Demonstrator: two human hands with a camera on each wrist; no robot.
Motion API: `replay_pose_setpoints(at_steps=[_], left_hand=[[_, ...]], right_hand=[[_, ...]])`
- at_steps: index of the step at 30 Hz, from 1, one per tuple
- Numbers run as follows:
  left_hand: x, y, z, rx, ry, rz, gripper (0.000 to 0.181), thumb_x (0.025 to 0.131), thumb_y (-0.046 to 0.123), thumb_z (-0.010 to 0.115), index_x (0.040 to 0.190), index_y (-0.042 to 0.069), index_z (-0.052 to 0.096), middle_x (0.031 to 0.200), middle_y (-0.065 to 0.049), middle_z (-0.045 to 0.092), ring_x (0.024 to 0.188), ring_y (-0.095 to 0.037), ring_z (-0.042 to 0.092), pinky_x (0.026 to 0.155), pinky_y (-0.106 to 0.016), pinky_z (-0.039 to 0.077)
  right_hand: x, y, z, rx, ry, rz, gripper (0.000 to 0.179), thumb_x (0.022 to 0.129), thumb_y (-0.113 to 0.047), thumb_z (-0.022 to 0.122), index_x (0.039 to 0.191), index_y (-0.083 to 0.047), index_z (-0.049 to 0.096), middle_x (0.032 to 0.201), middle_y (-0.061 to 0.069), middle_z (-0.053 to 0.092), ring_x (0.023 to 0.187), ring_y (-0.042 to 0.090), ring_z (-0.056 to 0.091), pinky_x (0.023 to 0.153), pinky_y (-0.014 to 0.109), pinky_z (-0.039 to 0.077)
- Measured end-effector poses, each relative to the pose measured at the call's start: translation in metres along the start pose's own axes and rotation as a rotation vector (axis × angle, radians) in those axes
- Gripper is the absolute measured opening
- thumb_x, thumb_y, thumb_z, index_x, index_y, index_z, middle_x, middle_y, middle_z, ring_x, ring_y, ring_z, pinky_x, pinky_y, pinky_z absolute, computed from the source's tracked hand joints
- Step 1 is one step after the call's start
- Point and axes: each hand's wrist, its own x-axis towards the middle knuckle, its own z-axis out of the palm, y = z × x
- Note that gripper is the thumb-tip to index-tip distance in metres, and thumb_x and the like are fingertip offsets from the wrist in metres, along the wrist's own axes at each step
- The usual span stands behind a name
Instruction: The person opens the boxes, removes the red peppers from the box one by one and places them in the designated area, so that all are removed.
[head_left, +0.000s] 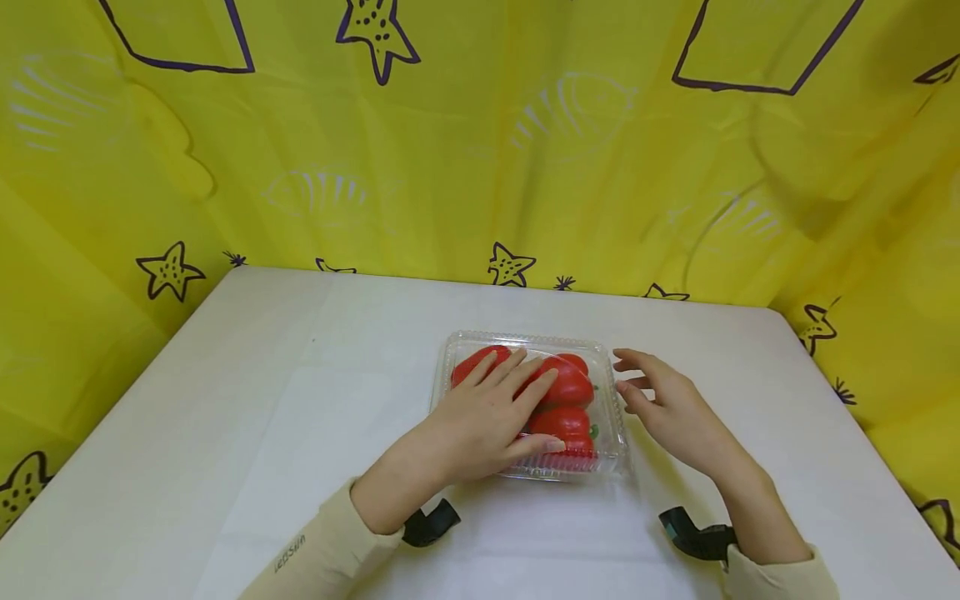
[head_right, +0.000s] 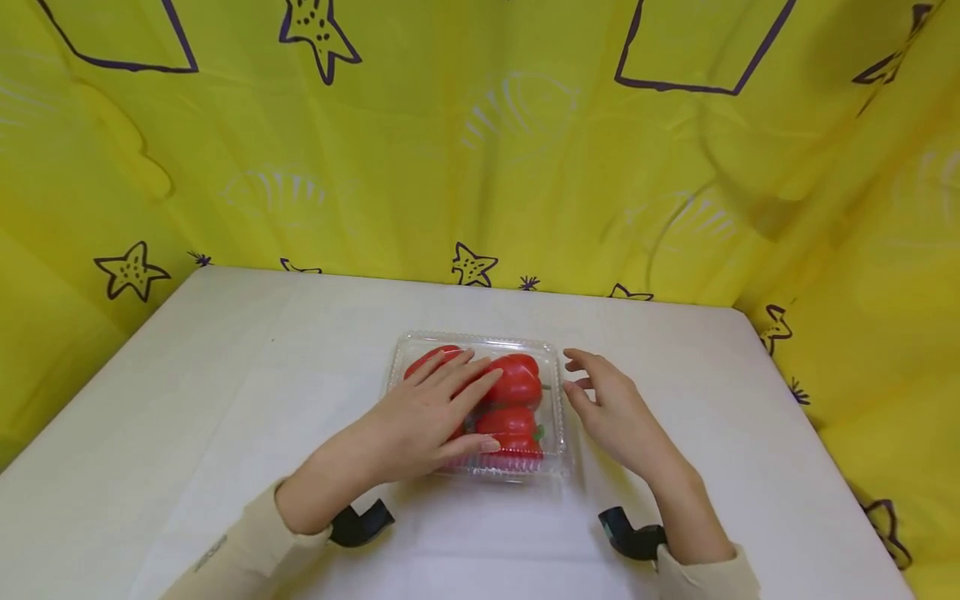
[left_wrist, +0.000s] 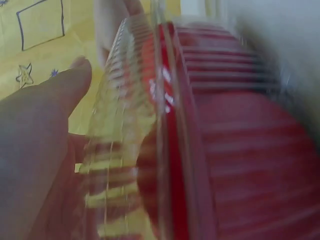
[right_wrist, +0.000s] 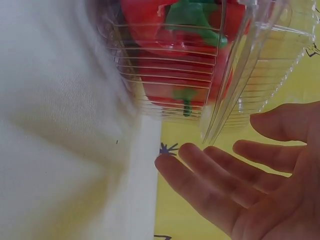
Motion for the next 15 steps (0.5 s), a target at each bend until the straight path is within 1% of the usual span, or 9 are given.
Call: replay_pose_setpoints(at_steps=[3,6,11,15], left_hand=[[0.004,0.008,0.003,0.03,-0.004,0.017,0.079,0.096,0.067,0.04,0.158,0.019,0.027,0.163,-0.004,0.031,0.153,-0.03,0.023,0.126,-0.05,0.016],[0.01,0.017,0.006,0.061,0.017,0.059,0.079,0.096,0.068,0.04,0.157,0.019,0.028,0.162,-0.004,0.032,0.151,-0.029,0.026,0.124,-0.051,0.02],[0.019,0.03,0.009,0.12,0.054,0.131,0.078,0.095,0.069,0.041,0.155,0.021,0.031,0.159,-0.004,0.036,0.149,-0.027,0.029,0.123,-0.05,0.024],[0.023,0.038,0.012,0.16,0.07,0.177,0.077,0.094,0.069,0.043,0.154,0.022,0.033,0.157,-0.003,0.04,0.146,-0.026,0.033,0.123,-0.048,0.027]], right_hand=[[-0.001,0.001,0.0,0.056,-0.028,0.022,0.05,0.101,-0.008,0.052,0.147,0.003,0.037,0.135,0.025,0.054,0.107,0.037,0.066,0.077,0.034,0.062],[-0.001,0.002,-0.001,0.106,-0.045,0.044,0.05,0.101,-0.007,0.051,0.148,0.002,0.035,0.136,0.026,0.052,0.108,0.037,0.066,0.074,0.031,0.062],[-0.001,0.002,-0.002,0.176,-0.071,0.078,0.052,0.102,-0.01,0.052,0.149,0.002,0.032,0.137,0.028,0.05,0.101,0.03,0.068,0.072,0.031,0.062],[0.0,0.003,-0.002,0.248,-0.106,0.104,0.054,0.102,-0.012,0.052,0.15,0.003,0.03,0.138,0.03,0.048,0.101,0.03,0.069,0.072,0.033,0.062]])
